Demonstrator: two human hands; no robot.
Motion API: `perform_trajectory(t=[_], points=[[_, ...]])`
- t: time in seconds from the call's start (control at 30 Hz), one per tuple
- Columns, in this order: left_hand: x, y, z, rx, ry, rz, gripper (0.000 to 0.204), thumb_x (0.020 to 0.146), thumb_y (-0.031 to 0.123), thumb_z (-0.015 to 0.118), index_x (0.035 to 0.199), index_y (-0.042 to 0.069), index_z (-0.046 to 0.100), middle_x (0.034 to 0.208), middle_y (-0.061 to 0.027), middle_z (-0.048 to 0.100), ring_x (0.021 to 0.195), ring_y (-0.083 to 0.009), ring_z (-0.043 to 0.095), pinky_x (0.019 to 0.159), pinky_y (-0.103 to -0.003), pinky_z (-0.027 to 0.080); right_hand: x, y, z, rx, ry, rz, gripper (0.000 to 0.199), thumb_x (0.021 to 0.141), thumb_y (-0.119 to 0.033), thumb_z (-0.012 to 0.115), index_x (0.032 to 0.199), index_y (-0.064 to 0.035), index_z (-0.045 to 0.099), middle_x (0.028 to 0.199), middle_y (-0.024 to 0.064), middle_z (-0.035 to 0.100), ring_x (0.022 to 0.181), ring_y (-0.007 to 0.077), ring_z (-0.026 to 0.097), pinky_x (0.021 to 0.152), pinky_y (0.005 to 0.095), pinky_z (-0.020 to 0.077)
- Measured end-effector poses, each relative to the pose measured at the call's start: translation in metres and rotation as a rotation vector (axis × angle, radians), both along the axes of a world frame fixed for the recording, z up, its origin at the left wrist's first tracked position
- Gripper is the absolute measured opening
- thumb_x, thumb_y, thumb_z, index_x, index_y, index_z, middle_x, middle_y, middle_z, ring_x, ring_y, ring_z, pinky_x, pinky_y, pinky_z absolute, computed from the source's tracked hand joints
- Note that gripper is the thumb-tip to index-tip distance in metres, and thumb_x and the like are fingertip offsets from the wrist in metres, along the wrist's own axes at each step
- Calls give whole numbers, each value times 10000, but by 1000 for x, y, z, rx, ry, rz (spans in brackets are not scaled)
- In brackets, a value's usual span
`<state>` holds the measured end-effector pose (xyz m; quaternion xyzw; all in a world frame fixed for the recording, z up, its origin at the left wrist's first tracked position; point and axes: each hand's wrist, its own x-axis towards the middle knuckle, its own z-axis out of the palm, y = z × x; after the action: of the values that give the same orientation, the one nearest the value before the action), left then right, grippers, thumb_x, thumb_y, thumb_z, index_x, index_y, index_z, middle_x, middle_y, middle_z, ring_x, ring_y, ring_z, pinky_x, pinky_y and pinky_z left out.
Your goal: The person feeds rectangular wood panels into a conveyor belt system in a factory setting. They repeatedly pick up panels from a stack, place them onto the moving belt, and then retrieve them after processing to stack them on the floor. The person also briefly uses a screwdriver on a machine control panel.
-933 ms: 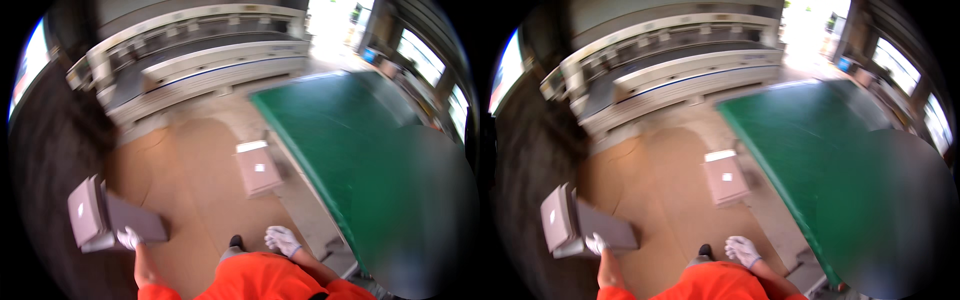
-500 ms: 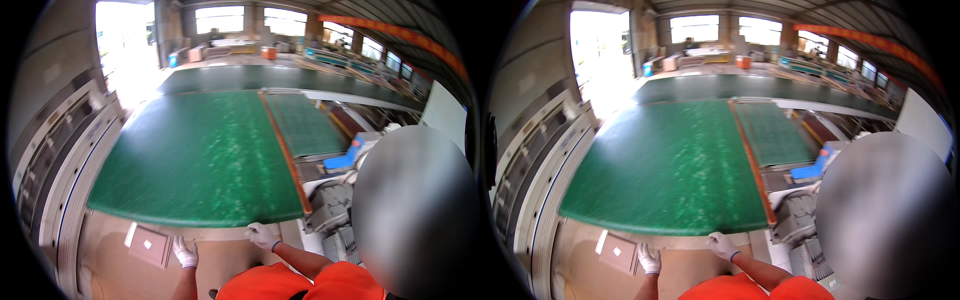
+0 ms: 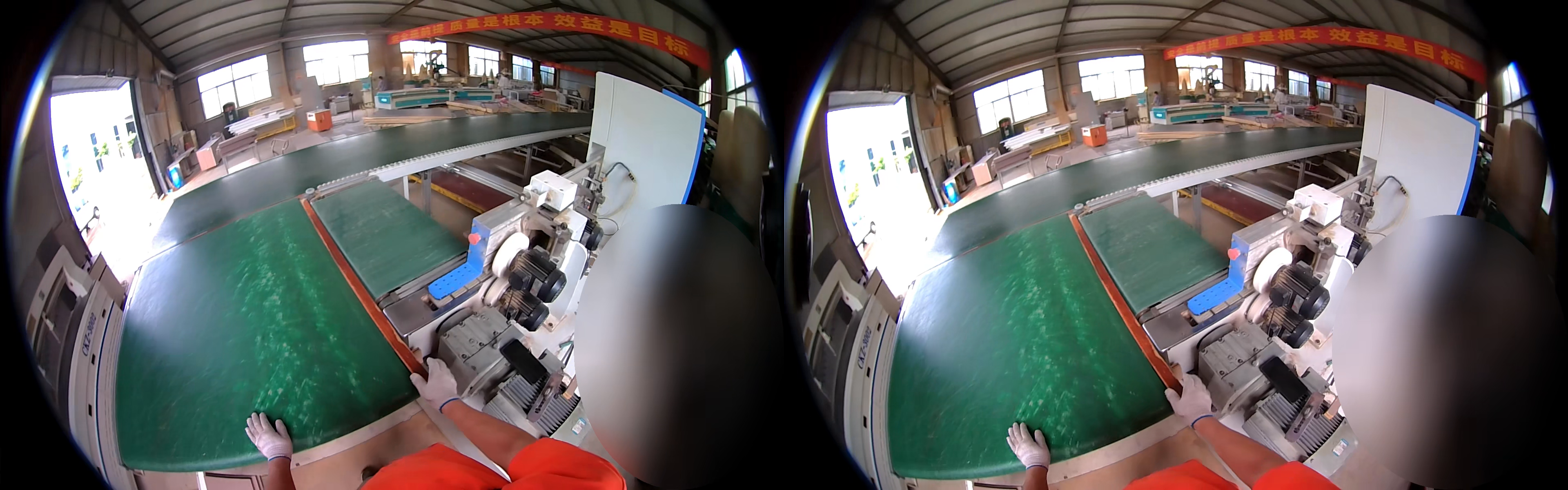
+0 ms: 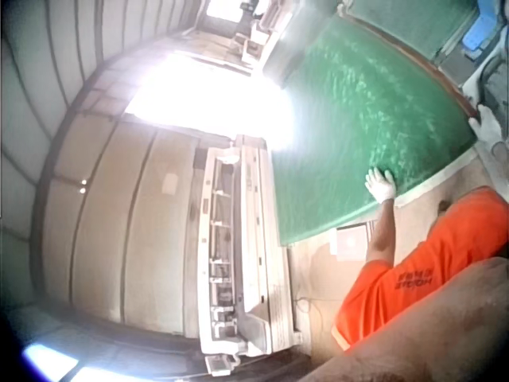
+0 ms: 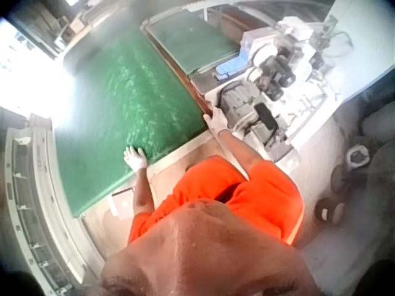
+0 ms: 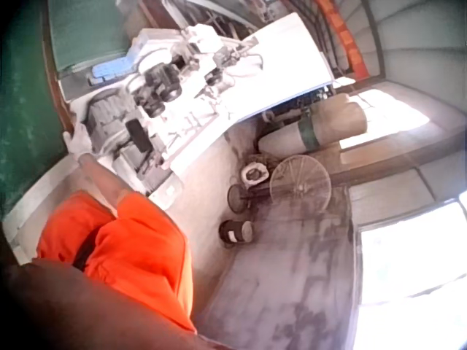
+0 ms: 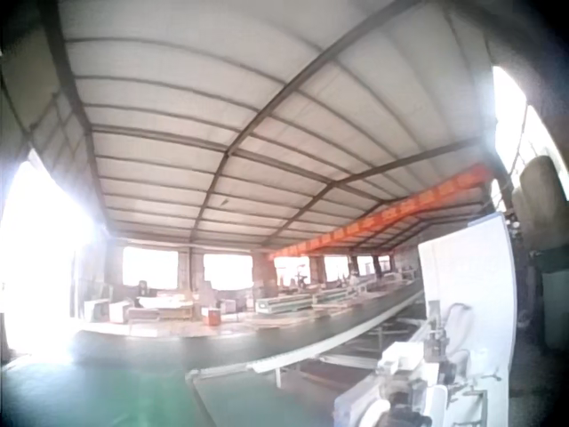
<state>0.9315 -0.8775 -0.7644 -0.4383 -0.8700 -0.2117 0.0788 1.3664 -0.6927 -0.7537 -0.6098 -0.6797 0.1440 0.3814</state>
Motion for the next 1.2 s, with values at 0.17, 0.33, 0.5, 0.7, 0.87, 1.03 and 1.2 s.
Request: perform_trajectory(t=[0.17, 0.33, 0.5, 0.7, 0.87, 1.03, 1.2], points=[[-8, 30, 0, 2, -1, -89, 611, 979, 336, 635, 1443, -60, 596, 1595, -280, 498, 1537, -478, 373, 1315, -582, 205, -23, 19, 3, -376, 0, -27, 663, 997, -621, 604, 1300, -31, 607, 1274, 282, 687, 1179, 477, 669, 1021, 551, 534], [-32, 65, -6, 22, 67, -199, 613, 961, 344, 648, 1422, -57, 595, 1550, -292, 523, 1497, -505, 408, 1286, -607, 249, -29, 39, -3, -515, -85, -120, 735, 1028, -701, 466, 1199, -29, 708, 1117, 278, 762, 1081, 468, 730, 974, 552, 558], [-49, 109, 6, 51, -4, -257, 584, 958, 313, 656, 1404, -62, 611, 1551, -292, 527, 1506, -506, 397, 1297, -604, 233, -34, 43, 8, -545, -108, -189, 813, 1024, -736, 418, 1171, -14, 759, 1107, 285, 769, 1078, 455, 737, 962, 533, 564], [-85, 164, 3, 84, 17, -323, 573, 960, 317, 661, 1394, -54, 618, 1548, -276, 537, 1486, -501, 425, 1292, -601, 246, -44, 43, 12, -560, -140, -271, 764, 1014, -719, 452, 1110, -45, 800, 1098, 251, 781, 1089, 431, 739, 973, 500, 556], [-98, 204, 6, 83, 7, -407, 567, 978, 329, 647, 1402, -47, 620, 1556, -273, 535, 1492, -497, 423, 1289, -595, 258, -45, 40, 20, -506, -98, -305, 747, 1000, -707, 484, 1078, -34, 797, 1057, 269, 773, 1055, 436, 740, 948, 494, 565], [-105, 210, -1, 61, 53, -420, 559, 999, 336, 631, 1409, -44, 619, 1555, -266, 545, 1493, -483, 433, 1291, -586, 265, -50, 42, 18, -554, -128, -313, 725, 1020, -705, 471, 1127, -53, 769, 1097, 254, 778, 1089, 426, 740, 960, 503, 568], [-104, 214, 0, 33, 54, -415, 569, 1010, 350, 629, 1425, -39, 614, 1573, -251, 536, 1504, -464, 429, 1299, -569, 261, -51, 40, 21, -571, -95, -315, 724, 1011, -701, 484, 1190, -62, 773, 1126, 256, 775, 1122, 416, 735, 991, 499, 558]])
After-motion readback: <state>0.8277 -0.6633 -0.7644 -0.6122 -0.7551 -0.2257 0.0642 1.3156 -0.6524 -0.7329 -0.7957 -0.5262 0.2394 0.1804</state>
